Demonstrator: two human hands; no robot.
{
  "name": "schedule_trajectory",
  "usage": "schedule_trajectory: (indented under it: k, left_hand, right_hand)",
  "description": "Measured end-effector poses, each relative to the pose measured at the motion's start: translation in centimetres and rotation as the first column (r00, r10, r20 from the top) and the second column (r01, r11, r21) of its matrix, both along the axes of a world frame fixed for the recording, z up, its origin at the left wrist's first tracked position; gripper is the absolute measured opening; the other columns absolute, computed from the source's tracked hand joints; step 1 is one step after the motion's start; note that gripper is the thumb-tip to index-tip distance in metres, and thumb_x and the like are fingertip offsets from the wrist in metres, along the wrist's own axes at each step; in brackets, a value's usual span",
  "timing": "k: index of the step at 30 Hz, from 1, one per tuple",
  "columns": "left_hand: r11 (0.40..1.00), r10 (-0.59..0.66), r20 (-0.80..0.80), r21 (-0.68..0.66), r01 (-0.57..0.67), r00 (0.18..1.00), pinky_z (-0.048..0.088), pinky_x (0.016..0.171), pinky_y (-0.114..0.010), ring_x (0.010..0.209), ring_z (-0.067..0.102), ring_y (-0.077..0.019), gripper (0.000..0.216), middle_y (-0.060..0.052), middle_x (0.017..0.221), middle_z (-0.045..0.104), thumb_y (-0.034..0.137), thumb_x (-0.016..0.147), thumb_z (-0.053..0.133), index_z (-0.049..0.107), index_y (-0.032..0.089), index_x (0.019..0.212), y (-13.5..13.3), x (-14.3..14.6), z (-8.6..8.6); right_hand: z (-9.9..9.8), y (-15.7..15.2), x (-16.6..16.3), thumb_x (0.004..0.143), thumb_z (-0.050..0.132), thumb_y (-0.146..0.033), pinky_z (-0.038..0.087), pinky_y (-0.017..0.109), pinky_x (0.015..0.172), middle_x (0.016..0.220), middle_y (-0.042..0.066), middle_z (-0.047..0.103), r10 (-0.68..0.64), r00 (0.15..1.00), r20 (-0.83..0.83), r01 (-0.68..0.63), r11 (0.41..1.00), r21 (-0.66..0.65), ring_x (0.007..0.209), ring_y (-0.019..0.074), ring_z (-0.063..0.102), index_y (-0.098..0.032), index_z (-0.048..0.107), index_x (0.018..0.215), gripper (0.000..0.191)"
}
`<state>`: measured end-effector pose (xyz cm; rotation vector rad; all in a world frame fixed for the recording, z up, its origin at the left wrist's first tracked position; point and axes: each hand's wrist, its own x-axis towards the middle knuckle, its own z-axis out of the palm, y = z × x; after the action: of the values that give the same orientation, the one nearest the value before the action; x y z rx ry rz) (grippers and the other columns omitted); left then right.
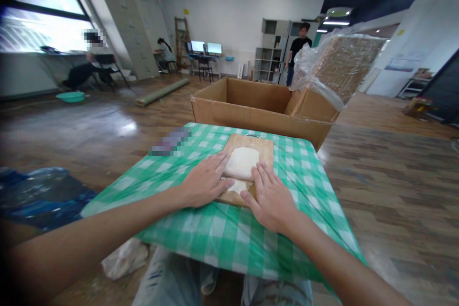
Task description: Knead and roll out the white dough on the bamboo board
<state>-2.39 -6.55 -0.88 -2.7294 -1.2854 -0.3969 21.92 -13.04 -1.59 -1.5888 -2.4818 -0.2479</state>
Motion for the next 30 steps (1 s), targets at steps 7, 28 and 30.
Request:
schedule_trajectory:
  k: [7,28,30]
  left_hand:
    - [0.997,0.052,-0.021,-0.060,-0.053,0.998,0.026,0.124,-0.042,0.156,0.031,-0.0273,0.079,-0.016,0.164,0.039,0.060,0.106,0.008,0.040,0.009,0.157,4.4,1.3,-0.1]
    - [0.964,0.138,-0.016,-0.229,-0.138,0.990,0.027,0.123,-0.046,0.158,0.023,-0.0319,0.083,-0.023,0.169,0.023,0.061,0.104,0.002,0.028,0.005,0.160,19.0,5.7,-0.3]
    - [0.969,0.133,0.013,-0.213,-0.127,0.991,0.029,0.121,-0.048,0.156,0.027,-0.0333,0.083,-0.024,0.169,0.025,0.061,0.104,0.002,0.028,0.006,0.160,19.1,5.7,-0.3]
  right_hand:
    - [0.8,4.7,0.1,0.107,0.013,-0.059,0.028,0.051,0.124,0.157,0.027,0.045,-0.042,0.999,0.004,0.042,0.998,-0.049,0.154,0.0349,0.031,0.002,0.047,0.151,0.082]
    - [0.5,18.1,3.4,0.107,0.026,-0.057,0.019,0.071,0.119,0.165,0.014,0.039,-0.111,0.993,0.028,0.112,0.993,-0.046,0.155,0.0429,0.022,-0.025,0.045,0.156,0.062]
    - [0.5,18.3,3.5,0.108,0.031,-0.047,0.019,0.070,0.119,0.164,0.012,0.041,-0.054,0.997,0.059,0.057,0.998,-0.039,0.155,0.0426,0.024,-0.028,0.052,0.151,0.051]
